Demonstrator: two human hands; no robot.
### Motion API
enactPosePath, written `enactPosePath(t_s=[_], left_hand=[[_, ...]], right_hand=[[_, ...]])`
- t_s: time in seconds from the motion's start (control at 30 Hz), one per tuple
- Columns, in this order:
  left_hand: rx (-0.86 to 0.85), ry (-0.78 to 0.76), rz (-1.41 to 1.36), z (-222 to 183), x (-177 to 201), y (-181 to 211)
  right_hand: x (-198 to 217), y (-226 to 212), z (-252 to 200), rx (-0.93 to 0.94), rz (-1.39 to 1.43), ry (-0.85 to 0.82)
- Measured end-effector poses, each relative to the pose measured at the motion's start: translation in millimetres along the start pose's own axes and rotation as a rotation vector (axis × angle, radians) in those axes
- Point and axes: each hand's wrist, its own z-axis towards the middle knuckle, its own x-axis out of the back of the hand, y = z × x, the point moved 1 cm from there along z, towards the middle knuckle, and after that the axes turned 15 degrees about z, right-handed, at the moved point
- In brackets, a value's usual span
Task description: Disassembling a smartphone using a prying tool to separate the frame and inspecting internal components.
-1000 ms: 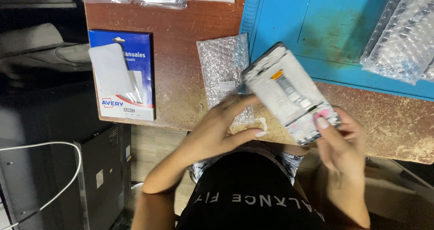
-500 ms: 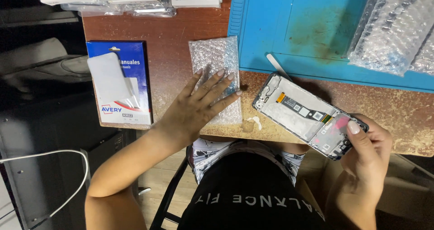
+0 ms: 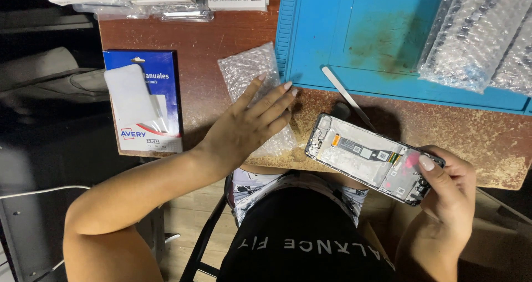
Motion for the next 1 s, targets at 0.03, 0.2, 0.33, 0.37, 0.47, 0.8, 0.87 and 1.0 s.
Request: enactPosePath(t_s=[0.03,0.2,0.33,0.37,0.47,0.8,0.87,1.0], left_hand=[[-0.001,0.0,0.001,0,-1,0],[0.177,0.339,-0.542,-7,-5,-7],[0.243,0.49,-0.802,-10,0,-10],[0.271,0.538,-0.823,-10,2,-11],[0.28,0.567,-0.849,-10,5,-10],[0.159,0.392,-0.791,5,1,17],[0.161,0.402,-0.817,7,0,20],[0.189,0.441,-0.921,6,2,22]], right_hand=[[6,3,-1,0.0,0.001,0.001],[9,4,-12,-0.028,0.039,0.222],[-47,-35,-21,-0.014,0.054,0.226],[-44,-32,-21,-0.031,0.053,0.232],[-40,-23,-22,-0.066,0.089,0.295],[-42,-31,4,-0.057,-0.002,0.066],[-46,-33,1,-0.048,-0.019,0.125],[-58,-46,-2,0.0,-0.043,0.161]])
